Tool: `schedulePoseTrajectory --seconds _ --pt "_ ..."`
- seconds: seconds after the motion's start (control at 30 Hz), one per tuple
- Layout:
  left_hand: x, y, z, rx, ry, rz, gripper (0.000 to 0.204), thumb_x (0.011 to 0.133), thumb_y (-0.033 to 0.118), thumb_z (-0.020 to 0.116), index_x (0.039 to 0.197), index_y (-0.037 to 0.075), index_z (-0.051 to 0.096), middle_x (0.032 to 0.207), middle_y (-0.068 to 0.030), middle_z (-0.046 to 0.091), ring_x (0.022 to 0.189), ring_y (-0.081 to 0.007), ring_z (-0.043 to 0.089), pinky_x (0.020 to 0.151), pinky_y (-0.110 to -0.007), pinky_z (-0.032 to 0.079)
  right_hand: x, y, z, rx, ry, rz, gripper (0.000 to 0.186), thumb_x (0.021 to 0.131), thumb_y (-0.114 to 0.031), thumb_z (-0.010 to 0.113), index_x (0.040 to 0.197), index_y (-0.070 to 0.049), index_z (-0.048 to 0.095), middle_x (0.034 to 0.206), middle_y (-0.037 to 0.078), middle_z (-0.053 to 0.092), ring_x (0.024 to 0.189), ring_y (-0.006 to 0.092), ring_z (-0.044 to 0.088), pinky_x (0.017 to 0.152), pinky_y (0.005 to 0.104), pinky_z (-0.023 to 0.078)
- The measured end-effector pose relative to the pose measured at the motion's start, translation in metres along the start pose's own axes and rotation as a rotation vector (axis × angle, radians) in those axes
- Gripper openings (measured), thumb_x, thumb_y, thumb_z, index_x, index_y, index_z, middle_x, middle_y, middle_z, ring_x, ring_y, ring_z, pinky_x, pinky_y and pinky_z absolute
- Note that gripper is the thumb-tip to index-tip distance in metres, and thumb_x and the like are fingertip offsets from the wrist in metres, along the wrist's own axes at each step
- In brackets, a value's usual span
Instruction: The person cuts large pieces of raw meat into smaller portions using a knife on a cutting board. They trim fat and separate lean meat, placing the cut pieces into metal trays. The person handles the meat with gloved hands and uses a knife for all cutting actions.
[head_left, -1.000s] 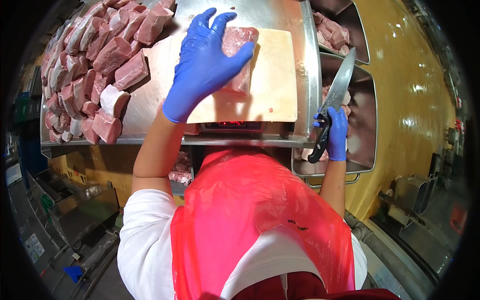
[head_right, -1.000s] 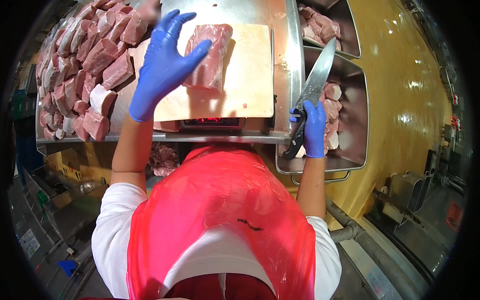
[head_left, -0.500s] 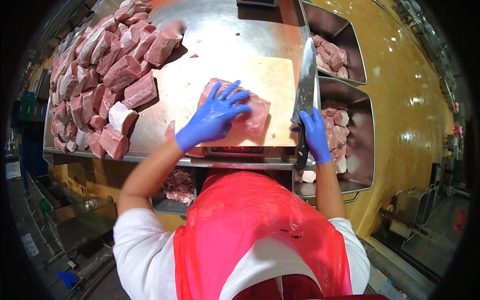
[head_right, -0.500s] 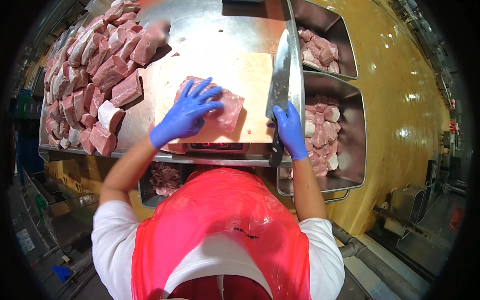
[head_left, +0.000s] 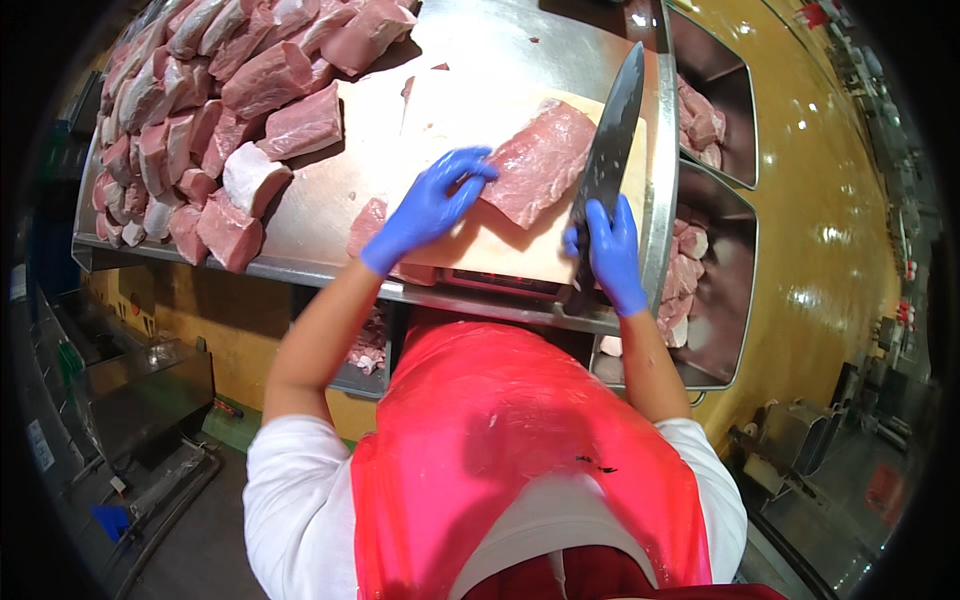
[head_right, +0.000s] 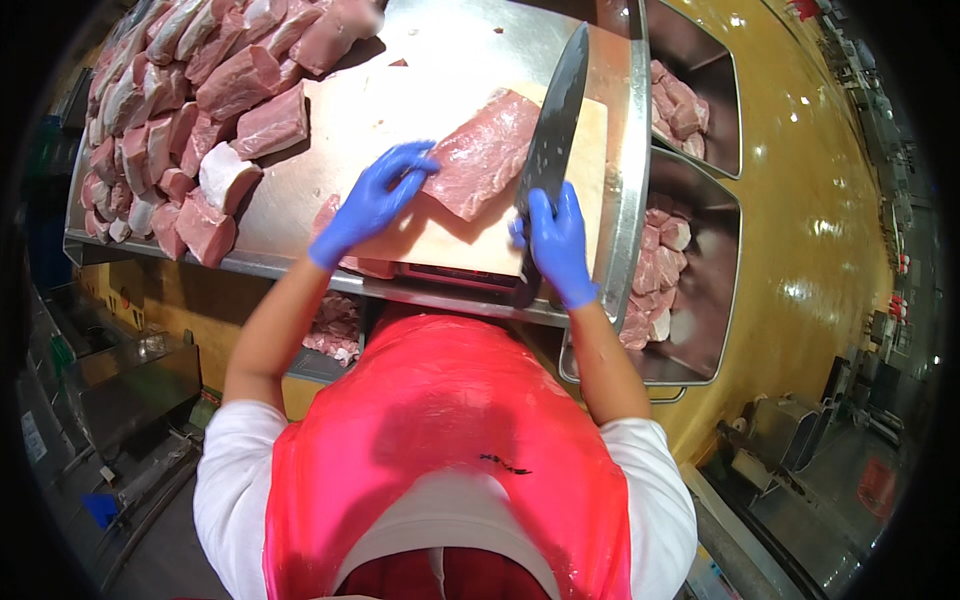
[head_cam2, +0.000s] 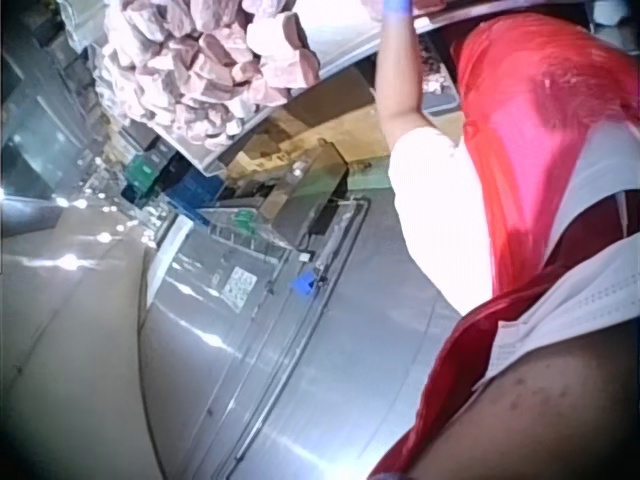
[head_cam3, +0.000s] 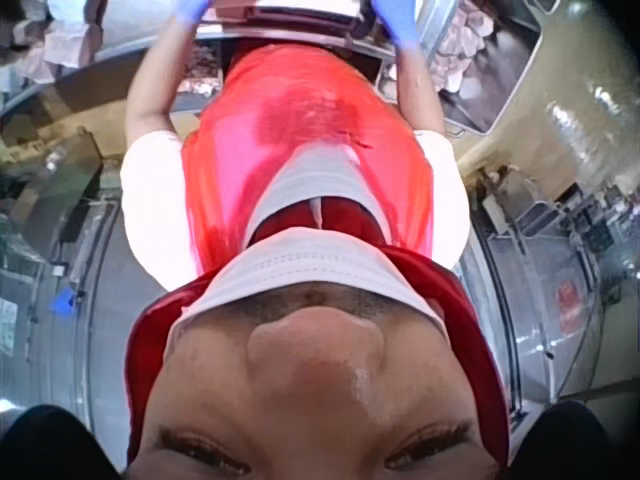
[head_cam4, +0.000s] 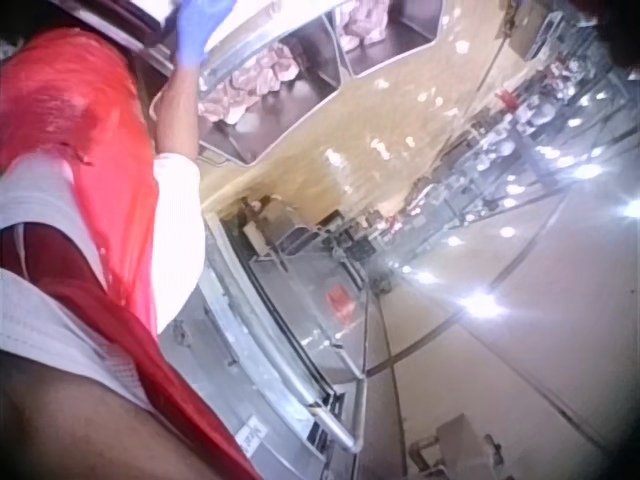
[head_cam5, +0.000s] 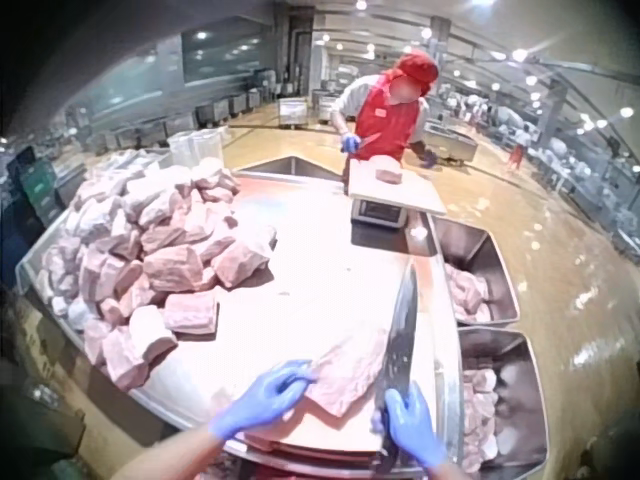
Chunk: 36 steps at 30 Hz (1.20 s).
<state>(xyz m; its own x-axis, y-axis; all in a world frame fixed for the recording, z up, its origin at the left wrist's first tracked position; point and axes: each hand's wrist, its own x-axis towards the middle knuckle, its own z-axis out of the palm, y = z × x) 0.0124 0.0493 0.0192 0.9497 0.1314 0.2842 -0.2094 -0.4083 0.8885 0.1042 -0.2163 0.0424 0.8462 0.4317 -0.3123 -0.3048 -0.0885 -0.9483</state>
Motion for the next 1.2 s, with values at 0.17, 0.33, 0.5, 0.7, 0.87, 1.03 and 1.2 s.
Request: schedulePoseTrajectory --seconds 0.17,0.33,0.5,0.7,0.87,1.03,1.2 --pt "-0.069 0.027 -0.009 0.099 0.357 -0.195 0.020 0.086 -0.001 0.067 0.105 0.003 0.070 0.105 -0.0110 0.067 0.099 -0.0219 0.066 0.088 -0.034 0.054 -0.048 -0.010 0.004 -0.626 -0.230 -0.249 0.022 0.101 -0.021 0.058 0.102 0.001 0.056 0.075 0.016 0.065 0.067 0.0296 0.065 0.063 0.0420 0.050" --pt "-0.031 0.050 -0.001 0.272 0.379 0.054 0.016 0.083 0.004 0.074 0.100 0.004 0.071 0.102 -0.0111 0.066 0.095 -0.0259 0.065 0.082 -0.035 0.052 -0.029 -0.028 0.058 -0.799 -0.170 -0.407 0.022 0.100 -0.021 0.055 0.103 0.000 0.053 0.080 0.026 0.066 0.076 0.0483 0.064 0.066 0.0536 0.049" --pt "-0.028 0.013 0.015 0.269 0.347 0.063 0.014 0.081 0.004 0.073 0.095 0.006 0.070 0.093 -0.0132 0.064 0.090 -0.0301 0.064 0.080 -0.040 0.053 -0.052 -0.008 0.055 -1.006 -0.183 -0.307 0.021 0.100 -0.018 0.052 0.110 0.000 0.048 0.081 0.028 0.065 0.074 0.0477 0.064 0.065 0.0571 0.050" --pt "-0.022 0.002 0.011 0.234 0.311 0.121 0.015 0.080 0.002 0.072 0.095 0.005 0.070 0.093 -0.0126 0.064 0.087 -0.0297 0.065 0.076 -0.039 0.054 -0.104 -0.004 0.037 -1.133 -0.160 -0.340 0.019 0.100 -0.018 0.053 0.106 0.000 0.049 0.079 0.026 0.064 0.075 0.0455 0.065 0.065 0.0552 0.051" --pt "-0.029 -0.020 0.002 -0.031 0.428 -0.228 0.012 0.088 0.007 0.073 0.098 0.003 0.070 0.089 -0.0098 0.067 0.077 -0.0154 0.067 0.071 -0.029 0.054 -0.151 -0.019 -0.008 -1.168 -0.252 -0.143 0.018 0.099 -0.019 0.057 0.109 -0.004 0.053 0.081 0.024 0.064 0.077 0.0447 0.065 0.064 0.0523 0.049" --pt "-0.022 0.000 0.015 -0.006 0.267 -0.180 0.021 0.086 0.009 0.075 0.102 0.001 0.065 0.094 -0.0060 0.066 0.077 -0.0120 0.064 0.072 -0.027 0.054 -0.131 -0.055 0.029 -0.979 -0.062 -0.299 0.018 0.100 -0.017 0.053 0.109 -0.003 0.049 0.080 0.026 0.063 0.075 0.0486 0.063 0.064 0.0574 0.048" --pt "-0.019 -0.015 -0.003 -0.430 0.176 -0.405 0.022 0.086 0.011 0.075 0.099 0.000 0.062 0.099 -0.0106 0.064 0.080 -0.0132 0.064 0.071 -0.029 0.055 -0.043 -0.027 0.104 -0.873 0.068 -0.395 0.025 0.099 -0.014 0.051 0.118 0.000 0.047 0.080 0.030 0.063 0.075 0.0510 0.062 0.065 0.0593 0.048"
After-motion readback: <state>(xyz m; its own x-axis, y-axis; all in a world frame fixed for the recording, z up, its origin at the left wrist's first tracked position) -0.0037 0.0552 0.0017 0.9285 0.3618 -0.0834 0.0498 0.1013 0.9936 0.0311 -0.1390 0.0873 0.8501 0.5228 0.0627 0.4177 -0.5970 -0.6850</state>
